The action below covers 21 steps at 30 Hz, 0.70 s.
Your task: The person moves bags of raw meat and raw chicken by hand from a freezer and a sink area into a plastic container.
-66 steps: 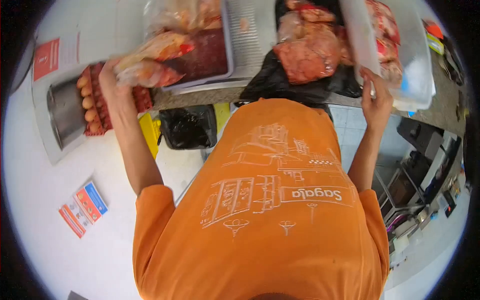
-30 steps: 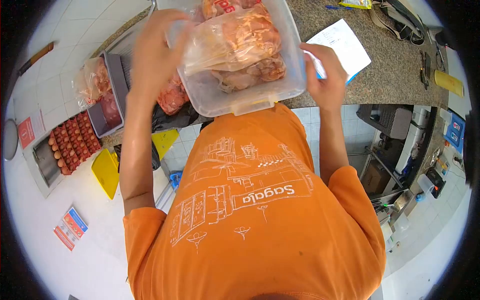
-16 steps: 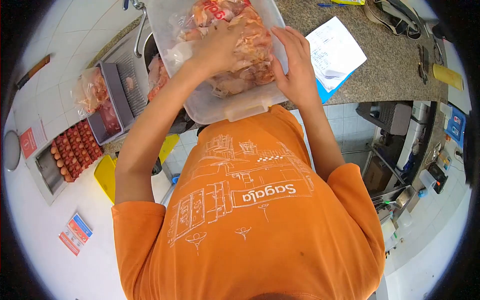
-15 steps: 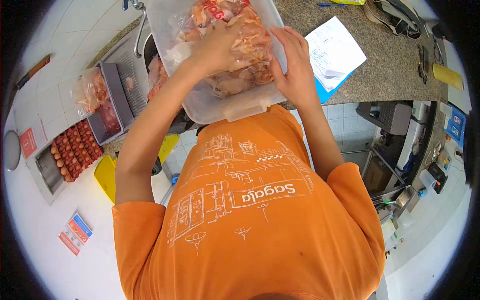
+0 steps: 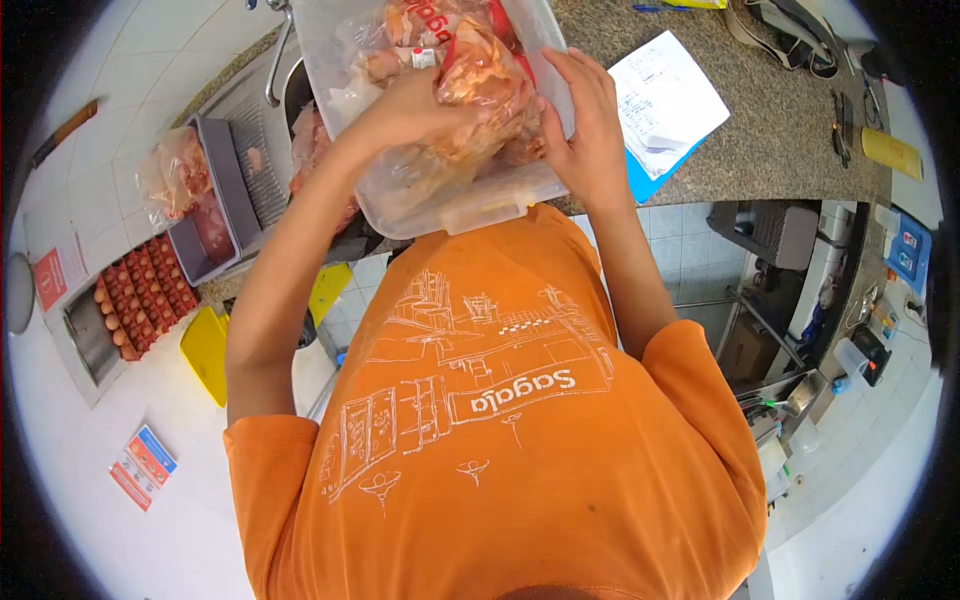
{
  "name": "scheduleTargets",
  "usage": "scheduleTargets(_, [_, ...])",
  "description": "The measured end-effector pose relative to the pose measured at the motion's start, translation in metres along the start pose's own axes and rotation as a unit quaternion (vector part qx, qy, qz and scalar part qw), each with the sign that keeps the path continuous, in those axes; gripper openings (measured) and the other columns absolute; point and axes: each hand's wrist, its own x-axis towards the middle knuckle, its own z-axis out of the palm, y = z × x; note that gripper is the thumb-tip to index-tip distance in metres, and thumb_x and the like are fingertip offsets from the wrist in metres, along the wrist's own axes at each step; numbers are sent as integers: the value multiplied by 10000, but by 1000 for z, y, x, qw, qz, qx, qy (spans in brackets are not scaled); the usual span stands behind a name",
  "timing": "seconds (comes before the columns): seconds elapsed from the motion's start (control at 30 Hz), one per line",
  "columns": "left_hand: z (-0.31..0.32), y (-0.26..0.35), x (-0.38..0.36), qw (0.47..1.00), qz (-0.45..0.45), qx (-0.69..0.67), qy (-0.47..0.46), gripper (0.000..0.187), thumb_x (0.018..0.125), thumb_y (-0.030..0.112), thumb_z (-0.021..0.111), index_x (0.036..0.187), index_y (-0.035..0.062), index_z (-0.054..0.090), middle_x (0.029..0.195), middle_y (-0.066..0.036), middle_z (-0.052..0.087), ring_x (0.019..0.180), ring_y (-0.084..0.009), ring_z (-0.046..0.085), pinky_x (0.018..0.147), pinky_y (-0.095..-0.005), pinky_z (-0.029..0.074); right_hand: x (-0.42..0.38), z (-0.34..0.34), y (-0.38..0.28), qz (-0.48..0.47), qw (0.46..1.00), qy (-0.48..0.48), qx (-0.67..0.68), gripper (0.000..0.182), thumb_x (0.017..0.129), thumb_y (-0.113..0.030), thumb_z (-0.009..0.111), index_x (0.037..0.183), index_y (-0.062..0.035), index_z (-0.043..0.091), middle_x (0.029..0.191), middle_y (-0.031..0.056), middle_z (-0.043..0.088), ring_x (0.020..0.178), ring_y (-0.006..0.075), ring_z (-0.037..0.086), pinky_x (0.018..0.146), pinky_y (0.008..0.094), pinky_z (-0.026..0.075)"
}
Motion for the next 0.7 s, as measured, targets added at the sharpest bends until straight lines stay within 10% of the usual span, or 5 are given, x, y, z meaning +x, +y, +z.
scheduleTargets(0.2, [55,12,11,979,69,96,163,1213,705,453,920,1518,-89,202,1365,-244,567,1213,-350,627,1029,-410,493,-3,0,6,4,1000,-4,-16,509,899,-20,645,1396,-21,534,1404,166,581,1342,445,469,1130,496,403])
scheduleTargets(0.23, [71,5,17,940,177,112,271,1031,689,452,915,1335,-154,386,1159,-344,655,1154,-416,660,1002,-444,502,-3,0,7,3,1000,-7,-21,510,900,-22,646,1398,-23,533,1406,167,580,1343,444,468,1132,497,402])
scheduleTargets(0.7, [58,24,-41,956,98,161,223,668,810,315,821,1352,73,515,1214,-221,683,1080,-449,667,847,-517,551,-6,4,4,-17,997,60,40,404,936,-22,629,1338,-18,581,1316,189,629,1251,411,573,1074,463,454])
